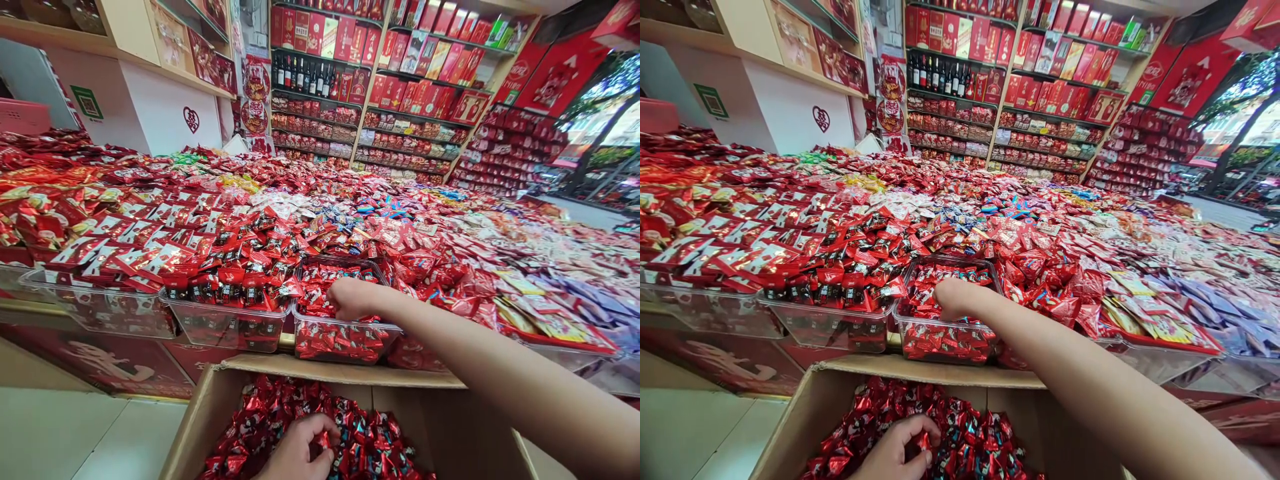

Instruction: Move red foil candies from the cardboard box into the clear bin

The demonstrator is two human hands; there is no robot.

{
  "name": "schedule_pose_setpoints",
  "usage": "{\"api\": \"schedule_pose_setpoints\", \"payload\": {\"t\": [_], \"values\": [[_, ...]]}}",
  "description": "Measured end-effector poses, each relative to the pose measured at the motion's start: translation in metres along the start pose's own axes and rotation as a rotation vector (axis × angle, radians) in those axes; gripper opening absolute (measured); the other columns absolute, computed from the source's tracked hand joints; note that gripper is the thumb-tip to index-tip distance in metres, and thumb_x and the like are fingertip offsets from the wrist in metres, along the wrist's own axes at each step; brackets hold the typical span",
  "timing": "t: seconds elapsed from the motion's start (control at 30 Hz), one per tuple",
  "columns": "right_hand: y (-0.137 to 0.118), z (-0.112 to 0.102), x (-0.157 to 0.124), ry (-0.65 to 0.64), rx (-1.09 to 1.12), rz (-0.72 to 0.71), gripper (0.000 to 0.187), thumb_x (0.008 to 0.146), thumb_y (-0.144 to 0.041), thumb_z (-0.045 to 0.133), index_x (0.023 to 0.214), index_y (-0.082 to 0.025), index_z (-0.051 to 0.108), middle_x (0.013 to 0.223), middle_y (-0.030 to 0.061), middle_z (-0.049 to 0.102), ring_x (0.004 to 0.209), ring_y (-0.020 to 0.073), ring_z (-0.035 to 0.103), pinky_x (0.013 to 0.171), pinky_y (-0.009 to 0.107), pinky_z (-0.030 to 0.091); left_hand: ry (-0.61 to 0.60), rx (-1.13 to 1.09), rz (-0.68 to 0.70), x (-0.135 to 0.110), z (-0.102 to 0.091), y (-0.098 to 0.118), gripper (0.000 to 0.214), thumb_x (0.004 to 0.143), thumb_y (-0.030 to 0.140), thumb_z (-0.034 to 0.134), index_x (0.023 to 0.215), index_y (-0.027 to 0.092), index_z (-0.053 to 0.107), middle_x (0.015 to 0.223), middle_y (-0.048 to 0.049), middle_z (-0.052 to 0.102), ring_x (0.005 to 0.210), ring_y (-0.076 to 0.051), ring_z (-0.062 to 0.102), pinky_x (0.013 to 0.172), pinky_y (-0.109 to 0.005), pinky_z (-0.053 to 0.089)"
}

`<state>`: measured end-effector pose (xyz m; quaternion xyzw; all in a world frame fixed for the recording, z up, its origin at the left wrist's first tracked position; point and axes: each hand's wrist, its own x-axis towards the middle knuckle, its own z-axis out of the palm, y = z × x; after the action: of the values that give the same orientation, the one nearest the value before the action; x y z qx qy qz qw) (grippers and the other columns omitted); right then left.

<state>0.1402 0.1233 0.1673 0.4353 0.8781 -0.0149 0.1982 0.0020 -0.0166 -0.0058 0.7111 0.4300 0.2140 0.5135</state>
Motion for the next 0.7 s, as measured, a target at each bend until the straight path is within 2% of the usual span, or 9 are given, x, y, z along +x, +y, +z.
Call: {"api": "schedule_pose_setpoints", "payload": {"t": [0.1,0.23,0.33,0.5,0.7], "values": [[0.000,0.008,0.005,-0.149,0.129,-0.001,0.021,0.060,-0.021,0.052,0.077,-0.015,0.064,0.071,0.0044,0.062,0.057,0.0123,0.051,0.045,0.021,0.033,0.006,0.005,0.008,0.000,0.000,0.000,0.024,0.060,0.008,0.042,0.078,0.018,0.055,0.077,0.0018,0.061,0.071,-0.012,0.053,0.066,-0.018,0.039],[0.007,0.013,0.009,-0.330,0.354,-0.045,0.023,0.056,-0.034,0.060,0.074,-0.021,0.064,0.065,-0.0011,0.061,0.051,0.0104,0.048,0.042,0.020,0.033,-0.003,0.011,0.009,-0.002,0.000,-0.001,0.025,0.060,0.009,0.042,0.079,0.018,0.056,0.076,0.0019,0.061,0.071,-0.012,0.053,0.066,-0.018,0.039],[0.006,0.014,0.010,-0.337,0.358,-0.062,0.028,0.054,-0.040,0.061,0.073,-0.020,0.064,0.063,-0.0013,0.060,0.051,0.0104,0.048,0.043,0.020,0.033,0.010,0.019,0.010,-0.003,0.001,-0.002,0.025,0.060,0.009,0.043,0.079,0.019,0.056,0.077,0.0023,0.061,0.072,-0.012,0.053,0.067,-0.018,0.039],[-0.007,0.011,0.013,-0.273,0.192,-0.112,0.037,0.055,-0.049,0.057,0.070,-0.016,0.065,0.056,0.0014,0.056,0.054,0.0143,0.051,0.049,0.025,0.035,0.004,0.044,-0.018,-0.002,0.002,-0.002,0.025,0.061,0.011,0.043,0.081,0.019,0.056,0.075,0.0023,0.061,0.067,-0.012,0.052,0.062,-0.018,0.039],[-0.014,0.006,0.010,-0.315,0.161,-0.099,0.034,0.055,-0.047,0.059,0.069,-0.017,0.065,0.056,0.0017,0.056,0.053,0.0146,0.050,0.050,0.025,0.035,0.010,0.027,-0.030,-0.002,0.000,0.001,0.025,0.061,0.011,0.043,0.081,0.019,0.056,0.077,0.0020,0.061,0.069,-0.013,0.052,0.064,-0.019,0.039]]}}
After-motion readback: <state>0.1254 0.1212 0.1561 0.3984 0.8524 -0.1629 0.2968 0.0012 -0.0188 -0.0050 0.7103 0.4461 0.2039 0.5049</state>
